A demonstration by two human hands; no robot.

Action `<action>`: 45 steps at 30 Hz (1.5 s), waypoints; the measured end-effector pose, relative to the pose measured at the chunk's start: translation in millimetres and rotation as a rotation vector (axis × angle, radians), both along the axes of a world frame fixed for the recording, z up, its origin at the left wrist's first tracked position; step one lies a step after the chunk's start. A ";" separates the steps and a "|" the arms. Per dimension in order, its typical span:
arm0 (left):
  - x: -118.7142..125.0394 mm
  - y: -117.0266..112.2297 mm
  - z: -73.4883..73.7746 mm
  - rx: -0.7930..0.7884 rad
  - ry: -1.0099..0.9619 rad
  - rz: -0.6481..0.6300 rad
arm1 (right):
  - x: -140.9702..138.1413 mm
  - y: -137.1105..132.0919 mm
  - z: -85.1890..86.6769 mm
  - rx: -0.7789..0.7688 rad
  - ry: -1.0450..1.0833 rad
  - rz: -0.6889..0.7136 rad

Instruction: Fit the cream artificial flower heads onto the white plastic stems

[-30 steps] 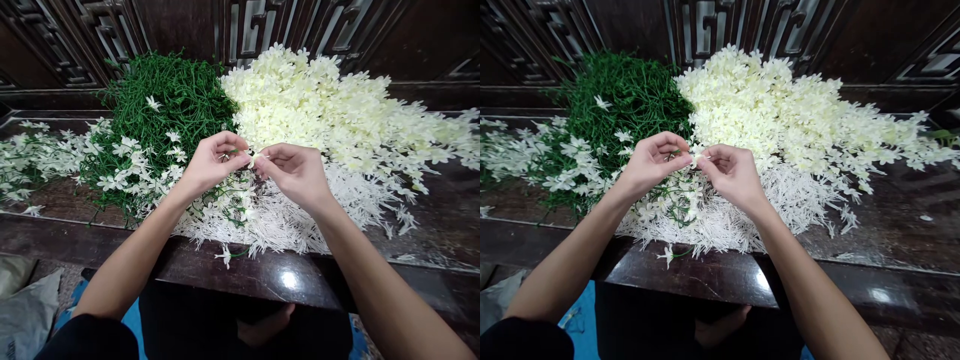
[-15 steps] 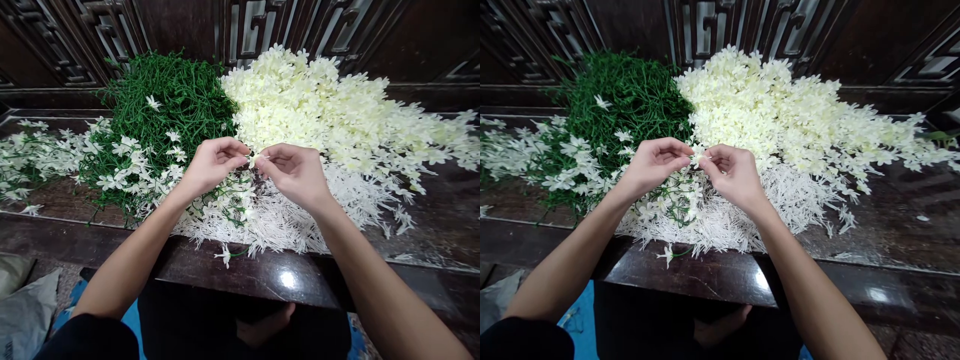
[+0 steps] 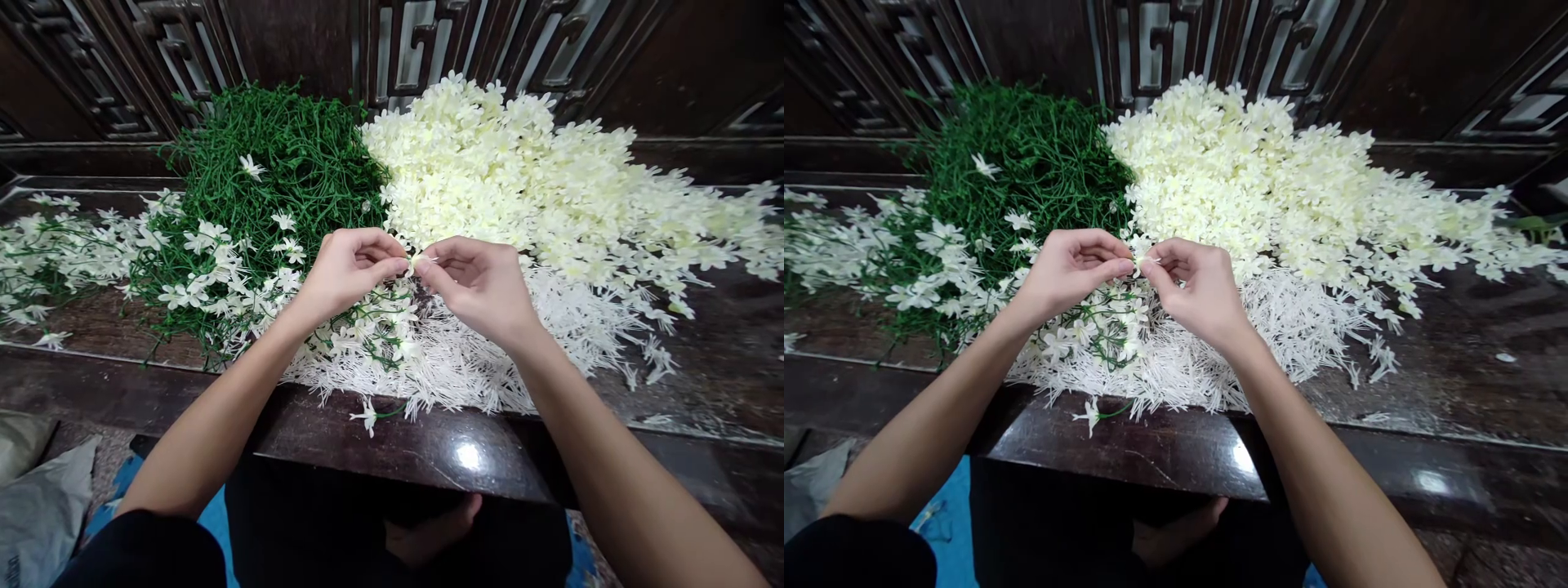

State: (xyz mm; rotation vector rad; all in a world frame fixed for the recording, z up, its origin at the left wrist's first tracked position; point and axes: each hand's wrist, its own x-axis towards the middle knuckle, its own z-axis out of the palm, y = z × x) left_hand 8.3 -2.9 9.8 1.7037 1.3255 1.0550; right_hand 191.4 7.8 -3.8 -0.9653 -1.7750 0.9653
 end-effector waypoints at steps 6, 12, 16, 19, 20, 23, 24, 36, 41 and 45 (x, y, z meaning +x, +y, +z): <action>-1.3 -1.0 -1.4 0.042 0.104 -0.009 | -0.5 -1.1 -2.3 0.018 0.000 0.002; -0.6 -4.0 -1.8 0.142 0.219 -0.074 | 0.8 0.1 -3.4 0.050 -0.016 -0.041; 0.3 -5.1 -3.5 0.201 0.211 -0.038 | 1.5 -1.2 -0.9 0.078 -0.003 -0.005; 0.7 -5.1 -4.8 0.234 0.204 -0.039 | 1.5 -1.9 0.1 0.104 -0.009 -0.004; 0.6 -5.0 -5.4 0.245 0.206 -0.048 | 1.5 -2.0 0.1 0.116 -0.011 -0.010; 0.3 -4.6 -7.2 0.280 0.211 -0.065 | 1.4 -2.1 0.0 0.143 -0.012 -0.012; 0.3 -4.6 -7.6 0.290 0.212 -0.064 | 1.3 -2.3 0.1 0.147 -0.010 -0.005; 0.6 -2.9 -12.8 0.320 0.218 -0.071 | -2.0 -4.1 -2.1 0.143 -0.011 0.018; 1.5 -2.8 -14.3 0.342 0.210 -0.071 | -3.2 -4.6 -6.2 0.150 0.001 0.006; 3.4 -5.5 -12.1 0.376 0.237 -0.073 | -2.9 -4.3 -9.1 0.174 -0.009 -0.023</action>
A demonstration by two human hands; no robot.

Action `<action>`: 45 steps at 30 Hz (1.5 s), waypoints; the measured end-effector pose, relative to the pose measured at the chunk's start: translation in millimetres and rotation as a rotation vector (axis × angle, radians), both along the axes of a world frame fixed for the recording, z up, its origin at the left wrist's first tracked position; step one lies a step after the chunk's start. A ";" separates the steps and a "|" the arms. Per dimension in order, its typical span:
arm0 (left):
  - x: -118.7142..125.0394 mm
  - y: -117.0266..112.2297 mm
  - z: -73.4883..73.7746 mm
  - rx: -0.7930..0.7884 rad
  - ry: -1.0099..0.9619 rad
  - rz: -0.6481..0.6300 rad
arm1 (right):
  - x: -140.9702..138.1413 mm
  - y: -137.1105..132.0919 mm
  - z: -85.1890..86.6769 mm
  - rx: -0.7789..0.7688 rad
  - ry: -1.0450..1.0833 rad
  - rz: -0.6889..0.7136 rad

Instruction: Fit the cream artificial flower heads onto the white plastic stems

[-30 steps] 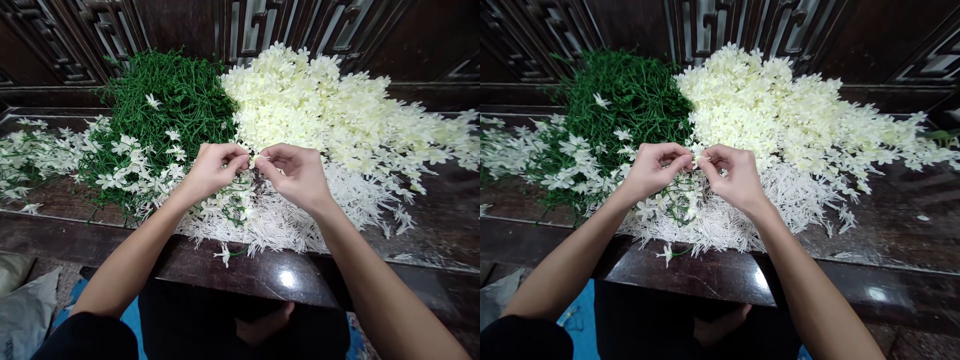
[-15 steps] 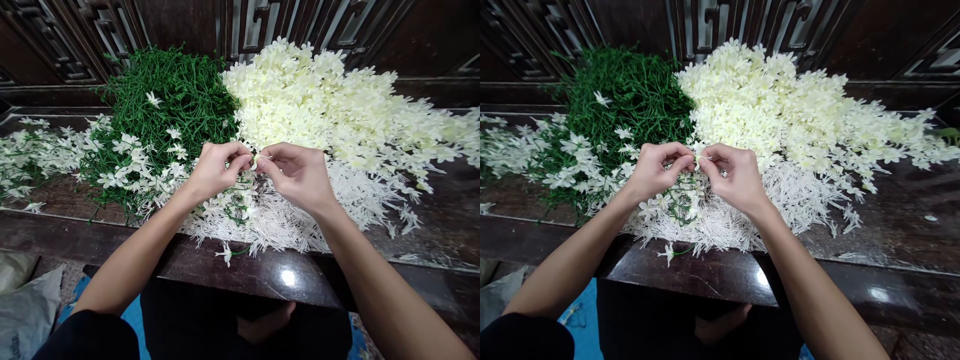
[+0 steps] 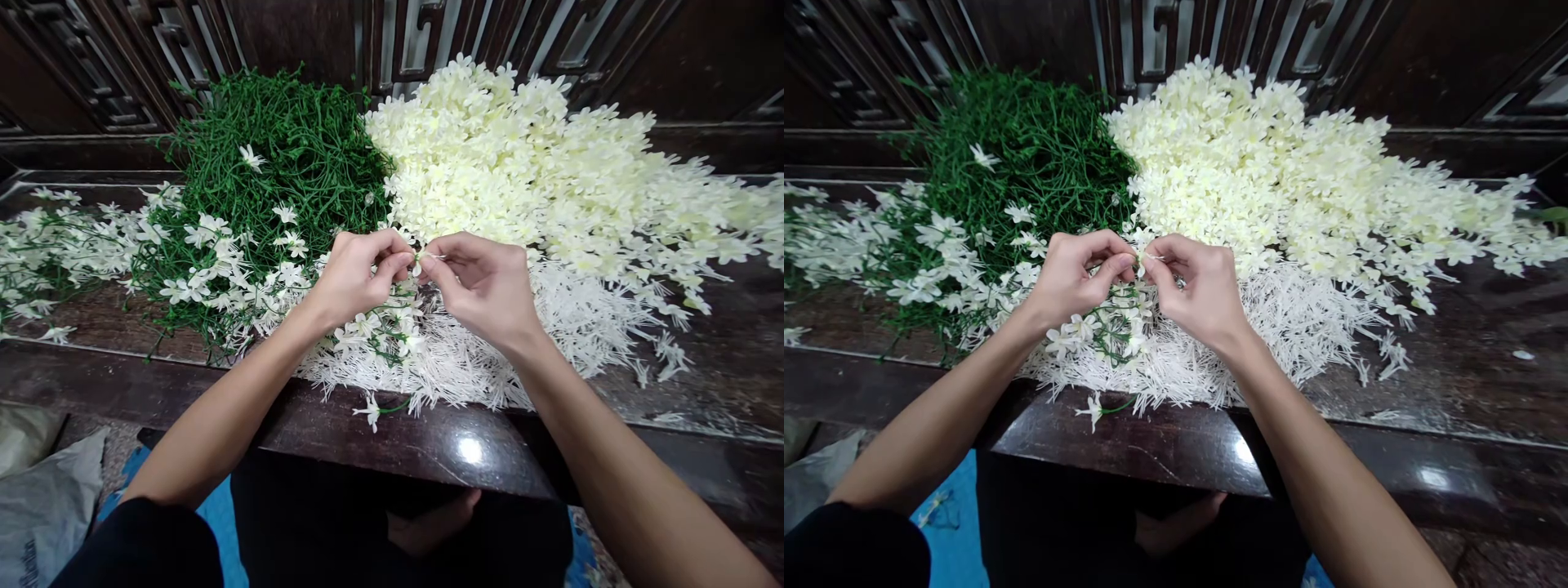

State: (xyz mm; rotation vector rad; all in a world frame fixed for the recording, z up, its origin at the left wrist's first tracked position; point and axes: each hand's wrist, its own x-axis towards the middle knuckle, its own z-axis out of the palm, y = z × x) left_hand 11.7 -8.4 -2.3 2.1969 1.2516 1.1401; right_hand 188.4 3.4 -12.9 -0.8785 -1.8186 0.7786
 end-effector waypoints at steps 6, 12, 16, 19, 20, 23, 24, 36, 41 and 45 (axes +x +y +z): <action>2.1 -3.3 5.3 -0.002 0.089 0.033 | 1.7 0.3 3.9 -0.022 -0.012 0.020; 1.6 -4.7 6.6 -0.033 0.095 0.017 | 1.6 -0.3 5.1 0.033 -0.009 0.005; 1.9 -6.0 7.7 -0.018 0.108 0.026 | 1.6 -0.9 3.6 0.060 0.004 0.018; 2.5 -6.0 8.1 -0.011 0.112 0.020 | 2.0 -1.7 3.9 0.061 -0.002 0.017; 2.6 -5.7 7.9 -0.009 0.116 0.018 | 2.3 -2.1 4.2 0.059 -0.014 0.017; 2.1 -4.4 5.7 0.003 0.121 0.018 | 3.4 -3.4 4.3 0.045 -0.058 0.006; 1.6 -3.8 4.6 0.010 0.125 0.012 | 3.6 -3.9 3.9 0.040 -0.073 -0.002; -1.1 -0.8 10.0 -0.129 -0.172 0.074 | 11.1 7.7 14.7 -0.029 0.069 -0.096; -10.8 9.7 6.1 -0.234 -0.320 0.181 | 22.0 21.9 7.3 -0.067 -0.319 -0.278; -13.8 14.2 0.9 -0.297 -0.358 0.162 | 19.7 22.7 -6.5 0.063 -0.664 -0.053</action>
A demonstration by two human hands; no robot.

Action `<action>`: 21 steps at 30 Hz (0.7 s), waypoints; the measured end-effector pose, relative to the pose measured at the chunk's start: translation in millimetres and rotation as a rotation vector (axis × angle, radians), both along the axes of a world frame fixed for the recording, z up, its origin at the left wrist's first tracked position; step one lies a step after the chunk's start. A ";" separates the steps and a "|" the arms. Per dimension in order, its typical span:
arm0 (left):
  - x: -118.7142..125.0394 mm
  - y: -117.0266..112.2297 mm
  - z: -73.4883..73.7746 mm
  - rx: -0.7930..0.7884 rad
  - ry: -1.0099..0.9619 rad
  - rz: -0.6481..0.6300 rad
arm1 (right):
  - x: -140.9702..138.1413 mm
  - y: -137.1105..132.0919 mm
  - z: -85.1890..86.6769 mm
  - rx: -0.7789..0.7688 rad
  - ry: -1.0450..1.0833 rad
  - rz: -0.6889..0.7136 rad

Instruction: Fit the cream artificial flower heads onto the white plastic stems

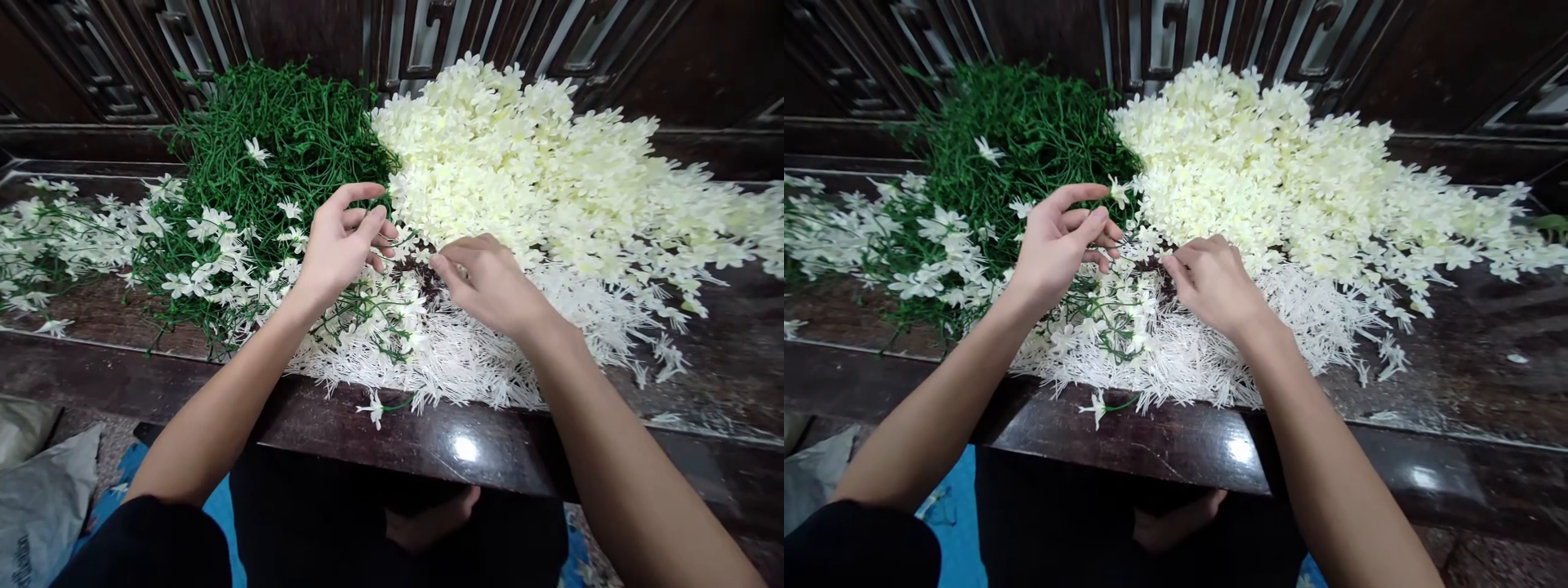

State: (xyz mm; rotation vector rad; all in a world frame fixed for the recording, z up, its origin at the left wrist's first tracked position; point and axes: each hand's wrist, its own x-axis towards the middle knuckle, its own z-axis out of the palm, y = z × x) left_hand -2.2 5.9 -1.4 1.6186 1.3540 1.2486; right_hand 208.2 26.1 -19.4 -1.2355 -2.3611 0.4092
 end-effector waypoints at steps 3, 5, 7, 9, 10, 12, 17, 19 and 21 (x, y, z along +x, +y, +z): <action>0.0 0.4 -3.3 0.003 -0.007 -0.021 | -2.1 -1.8 -8.2 0.049 -0.114 0.036; 0.0 0.4 -4.6 0.015 -0.012 -0.023 | -2.1 -2.2 -11.8 0.058 -0.141 0.034; 0.0 0.4 -4.6 0.028 -0.016 -0.011 | -1.4 -1.9 -13.9 0.058 -0.149 0.034; 0.4 0.2 -3.5 0.031 -0.032 -0.005 | -0.6 -1.0 -14.7 0.062 -0.135 0.021; 0.8 -0.1 -2.7 0.027 -0.043 -0.014 | -0.3 -0.6 -14.3 0.066 -0.118 0.015; 2.2 -1.1 -0.7 0.008 -0.064 -0.041 | -0.4 0.0 -11.8 0.084 -0.052 -0.005; 7.0 -4.6 3.1 0.019 -0.023 -0.054 | -4.4 -2.6 3.0 0.084 0.346 -0.114; 8.1 -5.7 4.2 0.044 0.004 -0.050 | -5.7 -4.8 8.7 -0.023 0.504 -0.113; 8.6 -6.5 5.8 0.054 0.036 -0.061 | -6.0 -6.7 12.4 -0.155 0.618 -0.049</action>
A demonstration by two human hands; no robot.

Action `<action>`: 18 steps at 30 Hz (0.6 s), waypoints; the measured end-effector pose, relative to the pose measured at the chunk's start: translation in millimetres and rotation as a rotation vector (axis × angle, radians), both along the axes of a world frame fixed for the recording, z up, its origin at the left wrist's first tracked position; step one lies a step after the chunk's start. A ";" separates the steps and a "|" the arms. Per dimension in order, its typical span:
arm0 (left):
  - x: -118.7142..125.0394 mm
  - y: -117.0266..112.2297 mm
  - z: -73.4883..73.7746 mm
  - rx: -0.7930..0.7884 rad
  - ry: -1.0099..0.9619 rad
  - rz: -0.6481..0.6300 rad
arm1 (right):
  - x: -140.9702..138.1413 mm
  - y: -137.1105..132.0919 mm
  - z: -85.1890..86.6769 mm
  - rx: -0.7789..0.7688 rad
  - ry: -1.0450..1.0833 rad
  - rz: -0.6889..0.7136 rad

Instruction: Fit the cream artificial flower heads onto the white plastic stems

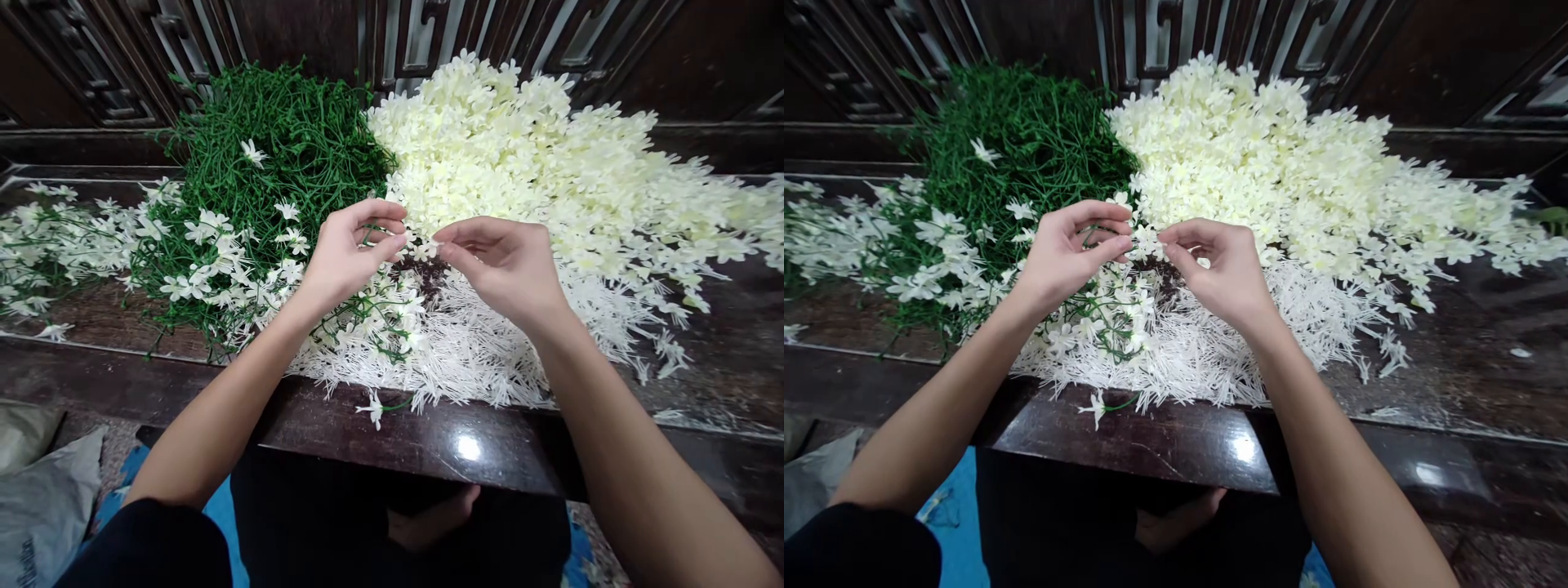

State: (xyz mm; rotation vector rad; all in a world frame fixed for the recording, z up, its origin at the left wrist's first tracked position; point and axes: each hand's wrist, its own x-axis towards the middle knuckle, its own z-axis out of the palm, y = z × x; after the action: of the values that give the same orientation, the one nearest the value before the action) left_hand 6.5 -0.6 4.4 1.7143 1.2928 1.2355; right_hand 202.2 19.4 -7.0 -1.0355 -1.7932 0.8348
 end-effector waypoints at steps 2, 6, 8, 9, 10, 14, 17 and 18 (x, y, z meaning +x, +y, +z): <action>0.3 -0.8 1.8 -0.005 0.051 -0.046 | 0.3 -1.3 1.6 -0.087 0.076 0.105; 1.4 -2.3 4.1 0.020 0.106 -0.144 | -0.2 -2.7 1.7 -0.201 0.127 0.176; 2.1 -3.0 4.5 0.037 0.105 -0.154 | -0.9 -2.7 1.6 -0.214 0.128 0.159; 2.3 -3.4 4.7 0.042 0.109 -0.152 | -1.0 -2.5 1.7 -0.214 0.123 0.150; 2.5 -3.7 5.0 0.046 0.112 -0.145 | -0.8 -2.2 1.7 -0.206 0.113 0.137; 2.4 -3.4 5.5 0.029 0.079 -0.071 | 2.0 0.0 0.2 -0.077 -0.073 0.027; 2.2 -2.1 4.6 -0.003 0.024 -0.023 | 2.5 1.1 -6.1 0.036 -0.314 0.035; 2.2 -1.7 4.1 -0.009 0.015 -0.017 | 1.8 1.3 -9.3 0.061 -0.394 0.059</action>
State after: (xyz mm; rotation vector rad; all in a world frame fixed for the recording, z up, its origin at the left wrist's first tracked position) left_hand 8.7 -2.3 8.5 1.7273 1.2881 1.2076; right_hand 204.0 20.7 -16.4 -1.1716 -2.1734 0.6358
